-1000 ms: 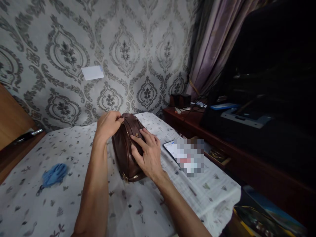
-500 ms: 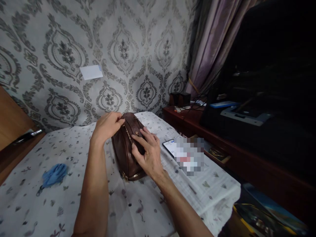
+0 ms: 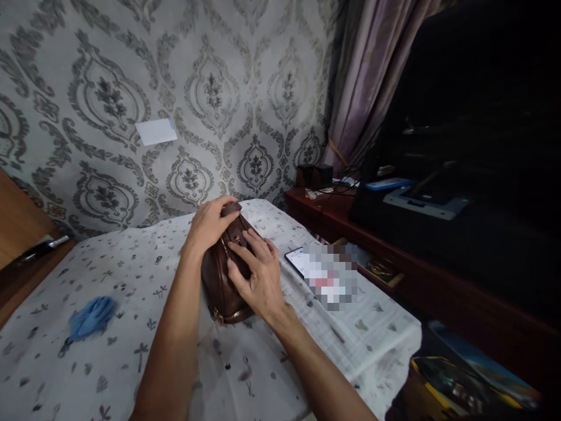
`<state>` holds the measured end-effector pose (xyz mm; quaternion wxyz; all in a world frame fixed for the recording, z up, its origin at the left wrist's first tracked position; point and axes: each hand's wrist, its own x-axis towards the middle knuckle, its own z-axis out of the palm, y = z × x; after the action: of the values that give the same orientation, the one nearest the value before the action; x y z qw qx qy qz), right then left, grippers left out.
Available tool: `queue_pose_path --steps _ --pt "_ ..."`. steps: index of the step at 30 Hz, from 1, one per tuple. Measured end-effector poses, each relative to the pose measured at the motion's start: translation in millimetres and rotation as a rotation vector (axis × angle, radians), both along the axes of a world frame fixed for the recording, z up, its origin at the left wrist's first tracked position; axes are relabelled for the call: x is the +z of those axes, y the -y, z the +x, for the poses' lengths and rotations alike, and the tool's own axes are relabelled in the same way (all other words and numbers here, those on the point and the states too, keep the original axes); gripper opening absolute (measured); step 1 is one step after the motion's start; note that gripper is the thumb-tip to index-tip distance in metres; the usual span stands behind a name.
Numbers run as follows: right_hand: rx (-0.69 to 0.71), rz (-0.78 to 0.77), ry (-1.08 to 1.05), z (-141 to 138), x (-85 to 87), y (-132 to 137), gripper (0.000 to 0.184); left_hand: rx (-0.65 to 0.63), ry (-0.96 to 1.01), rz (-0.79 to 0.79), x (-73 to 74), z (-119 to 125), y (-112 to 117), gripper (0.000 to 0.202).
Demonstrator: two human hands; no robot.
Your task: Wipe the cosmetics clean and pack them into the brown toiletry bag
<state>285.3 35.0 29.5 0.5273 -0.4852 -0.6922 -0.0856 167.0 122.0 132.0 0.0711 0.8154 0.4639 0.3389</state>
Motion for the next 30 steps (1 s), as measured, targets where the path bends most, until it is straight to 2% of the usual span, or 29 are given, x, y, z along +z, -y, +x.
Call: queue_pose_path --steps 4,8,10,12,17,21,25,30 --pt "0.001 -0.011 0.005 0.0 -0.1 1.8 0.031 0.021 -0.013 0.022 -2.1 10.2 -0.2 0.018" --pt "0.004 -0.007 -0.017 -1.0 0.7 3.2 0.030 0.145 0.011 0.038 -1.1 13.3 -1.3 0.026" --pt "0.005 -0.003 -0.013 -1.3 1.1 3.4 0.029 0.169 0.058 0.035 -1.4 13.9 -3.3 0.027" --pt "0.008 -0.005 -0.006 -1.2 1.4 3.5 0.029 0.133 0.125 0.011 -2.3 14.1 -5.2 0.028" --pt "-0.002 -0.023 -0.005 -0.6 1.7 3.6 0.031 -0.066 0.329 -0.151 -3.0 13.7 -3.6 0.034" --pt "-0.002 -0.022 -0.011 -0.2 0.9 3.0 0.038 -0.157 0.354 -0.178 -0.8 10.3 -1.0 0.034" --pt "-0.007 -0.005 -0.023 0.6 -0.1 1.7 0.037 -0.158 0.349 -0.126 -1.3 -0.8 -5.8 0.031" --pt "-0.037 0.017 -0.036 0.4 -1.8 -0.1 0.035 -0.074 0.378 -0.188 -12.8 -23.6 -11.2 0.053"
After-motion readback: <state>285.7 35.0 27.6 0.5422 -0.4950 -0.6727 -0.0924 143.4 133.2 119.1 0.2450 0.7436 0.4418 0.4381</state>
